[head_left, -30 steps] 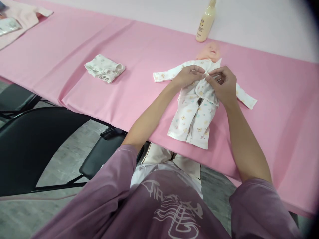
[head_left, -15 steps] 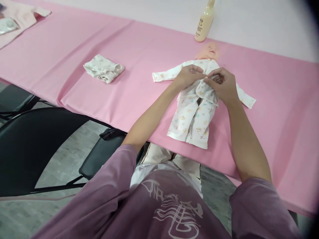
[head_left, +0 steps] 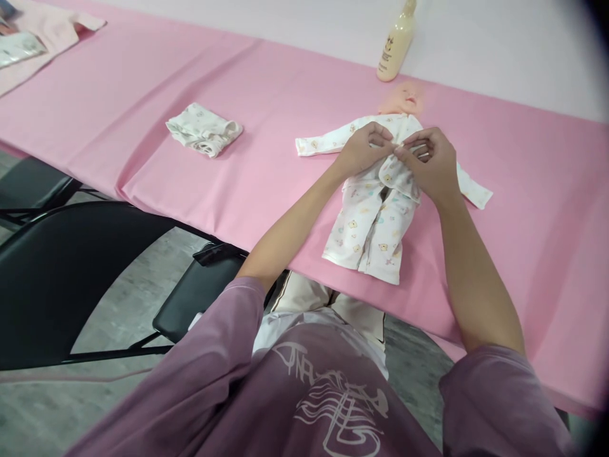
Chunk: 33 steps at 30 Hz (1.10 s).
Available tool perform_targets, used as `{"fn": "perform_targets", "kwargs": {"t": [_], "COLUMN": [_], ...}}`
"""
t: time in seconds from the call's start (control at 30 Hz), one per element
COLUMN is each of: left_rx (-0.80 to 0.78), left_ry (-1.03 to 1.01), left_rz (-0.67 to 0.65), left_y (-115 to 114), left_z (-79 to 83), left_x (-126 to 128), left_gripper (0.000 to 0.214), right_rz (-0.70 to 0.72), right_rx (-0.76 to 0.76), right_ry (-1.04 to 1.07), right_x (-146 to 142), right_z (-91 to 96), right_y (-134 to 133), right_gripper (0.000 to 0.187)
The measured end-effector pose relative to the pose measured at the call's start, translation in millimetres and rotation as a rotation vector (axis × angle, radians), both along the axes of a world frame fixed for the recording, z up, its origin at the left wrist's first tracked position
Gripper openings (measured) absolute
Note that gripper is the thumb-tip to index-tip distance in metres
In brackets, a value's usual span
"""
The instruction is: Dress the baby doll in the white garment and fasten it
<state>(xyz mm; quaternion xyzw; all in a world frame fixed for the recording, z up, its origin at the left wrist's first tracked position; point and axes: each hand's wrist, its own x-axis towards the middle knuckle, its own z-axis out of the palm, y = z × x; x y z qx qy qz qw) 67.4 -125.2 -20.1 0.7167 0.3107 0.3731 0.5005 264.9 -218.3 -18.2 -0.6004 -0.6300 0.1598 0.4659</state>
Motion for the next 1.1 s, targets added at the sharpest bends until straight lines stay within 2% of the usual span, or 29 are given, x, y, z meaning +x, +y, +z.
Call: {"fn": "perform_targets", "kwargs": {"t": [0.1,0.17,0.3,0.5,0.63,0.7,0.93,1.1], "left_rx": [0.069,0.120,0.253,0.380,0.424,0.430,0.436,0.491], "left_ry": [0.036,0.073,0.167,0.212,0.223,0.228,0.250,0.360], "left_rz": [0.019,0.031,0.021,-0.026,-0.097,-0.125,-0.163,-0.054], "left_y": [-1,0,1,-6,-4,1,9,-2], "left_z": [-4.6,-8.9,-15.0,-12.2,-14.3,-17.6,-22.6,-11.3], "left_x": [3,5,4,-7,-12,-13,-12,-5], "left_gripper": [0.019,0.017,0.019,0.035,0.043,0.046,0.050,0.054], "right_rz": [-0.049,-0.027,0.013,-0.034,-0.108,-0.132,-0.186,-0.202], "right_rx": [0.082,0.112,0.067,0.034,0.014,0.009,0.110,0.170], "right_ry": [-0.115,-0.251,-0.478,-0.634,-0.608,-0.552,-0.198,-0.178], "right_x": [-11,-19,-32,-41,-38,-32,-14,-19], "right_z": [6.2,6.7,-0.8,-5.8,-5.1,-4.3,1.0,4.5], "right_y": [-26,-48,-82,-90,-84,-81,-77,-77], "right_gripper": [0.056,0.061,0.068,0.045,0.025,0.021,0.031,0.032]}}
